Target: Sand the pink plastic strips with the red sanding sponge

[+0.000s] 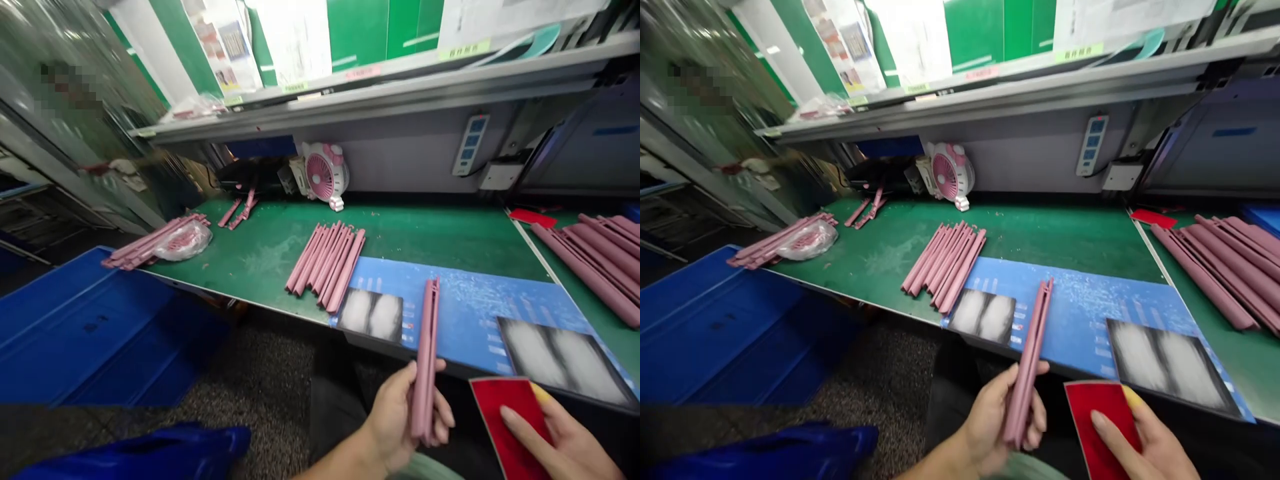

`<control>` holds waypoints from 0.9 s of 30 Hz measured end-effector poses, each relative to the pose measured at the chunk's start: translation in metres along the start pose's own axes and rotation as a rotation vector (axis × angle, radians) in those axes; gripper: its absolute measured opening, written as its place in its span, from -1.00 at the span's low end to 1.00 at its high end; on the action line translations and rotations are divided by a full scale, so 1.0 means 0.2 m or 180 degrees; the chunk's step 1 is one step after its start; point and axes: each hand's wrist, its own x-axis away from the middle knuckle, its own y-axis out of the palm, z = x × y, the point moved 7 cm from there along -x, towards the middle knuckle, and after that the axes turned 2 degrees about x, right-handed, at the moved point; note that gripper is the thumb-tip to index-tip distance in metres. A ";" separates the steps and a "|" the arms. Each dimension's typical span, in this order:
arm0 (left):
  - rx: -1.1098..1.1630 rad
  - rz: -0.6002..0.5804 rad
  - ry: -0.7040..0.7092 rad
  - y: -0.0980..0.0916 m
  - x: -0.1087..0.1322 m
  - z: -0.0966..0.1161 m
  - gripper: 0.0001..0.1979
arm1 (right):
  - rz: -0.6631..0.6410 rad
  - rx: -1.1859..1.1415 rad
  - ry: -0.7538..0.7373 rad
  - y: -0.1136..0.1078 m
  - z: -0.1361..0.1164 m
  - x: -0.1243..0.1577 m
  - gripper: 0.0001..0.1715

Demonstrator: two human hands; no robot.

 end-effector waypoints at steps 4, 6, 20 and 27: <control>-0.0308 -0.0020 0.0150 -0.02 0.05 0.03 -0.25 | -0.0991 0.0305 -0.0380 0.23 -0.18 0.06 -0.61; -0.0294 0.0032 0.0133 -0.02 0.06 0.02 -0.22 | -0.1406 0.0465 -0.0456 0.38 -0.20 0.11 -0.61; 0.0429 0.0492 -0.0238 -0.06 0.13 -0.09 -0.49 | -0.0806 0.2107 -0.1400 0.49 -0.33 0.06 -0.53; 0.0150 0.0408 -0.0101 -0.10 0.21 -0.04 -0.49 | -0.0537 0.2584 -0.1620 0.49 -0.42 -0.02 -0.49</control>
